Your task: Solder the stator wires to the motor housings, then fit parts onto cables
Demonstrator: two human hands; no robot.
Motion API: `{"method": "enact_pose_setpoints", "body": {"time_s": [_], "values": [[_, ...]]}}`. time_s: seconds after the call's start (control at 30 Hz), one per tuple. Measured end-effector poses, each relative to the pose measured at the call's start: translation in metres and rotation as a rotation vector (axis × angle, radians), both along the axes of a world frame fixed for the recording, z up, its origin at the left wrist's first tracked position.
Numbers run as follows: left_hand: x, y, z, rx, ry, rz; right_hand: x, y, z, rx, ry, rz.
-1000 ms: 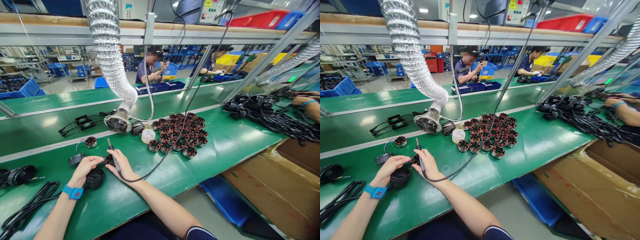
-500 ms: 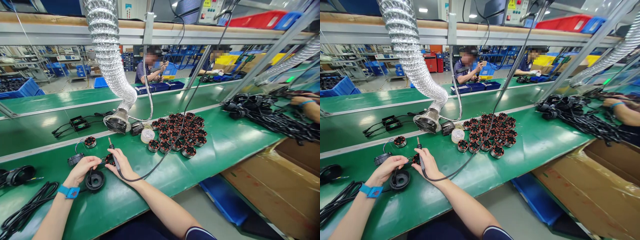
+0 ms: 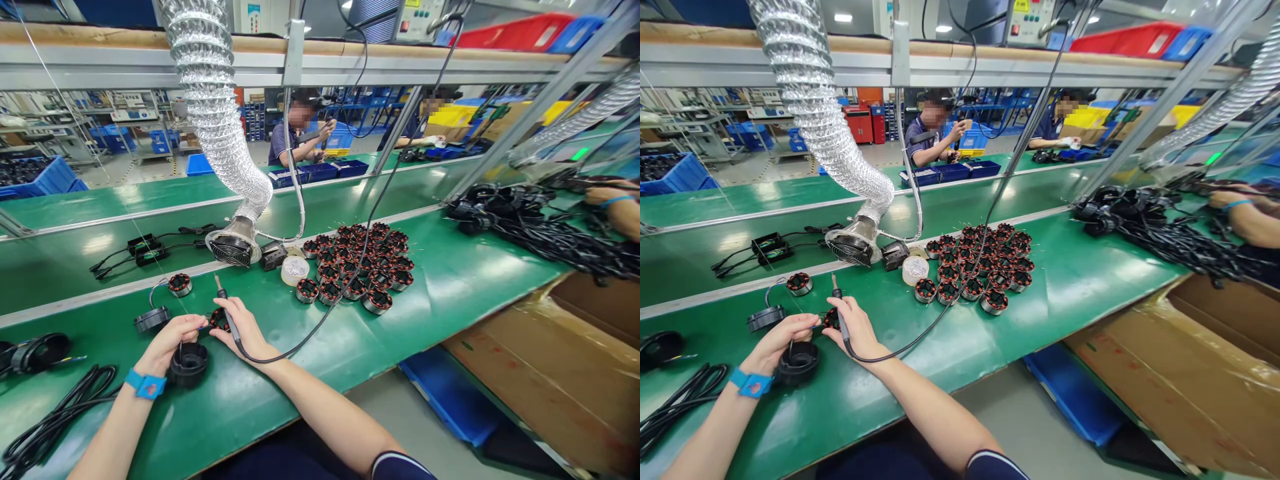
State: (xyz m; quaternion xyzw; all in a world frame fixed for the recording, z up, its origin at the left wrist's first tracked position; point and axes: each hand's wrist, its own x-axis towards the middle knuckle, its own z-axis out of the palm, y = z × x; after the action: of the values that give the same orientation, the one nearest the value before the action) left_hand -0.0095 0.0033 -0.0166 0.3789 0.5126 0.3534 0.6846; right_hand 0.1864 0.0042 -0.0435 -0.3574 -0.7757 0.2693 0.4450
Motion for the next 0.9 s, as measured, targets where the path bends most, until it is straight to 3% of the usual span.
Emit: {"method": "enact_pose_setpoints", "body": {"time_s": [0.27,0.7,0.9], "values": [[0.0031,-0.0017,0.0013,0.068,0.067,0.016,0.0003,0.0004,-0.0010,-0.018,0.003,0.007],[0.0043,-0.0014,-0.0014,0.015,0.156,0.051,0.0005,-0.0012,0.0041,-0.033,-0.010,0.024],[0.0058,-0.0049,0.0051,0.043,0.187,0.080,-0.0012,0.0001,-0.0007,-0.056,0.016,0.007]]}}
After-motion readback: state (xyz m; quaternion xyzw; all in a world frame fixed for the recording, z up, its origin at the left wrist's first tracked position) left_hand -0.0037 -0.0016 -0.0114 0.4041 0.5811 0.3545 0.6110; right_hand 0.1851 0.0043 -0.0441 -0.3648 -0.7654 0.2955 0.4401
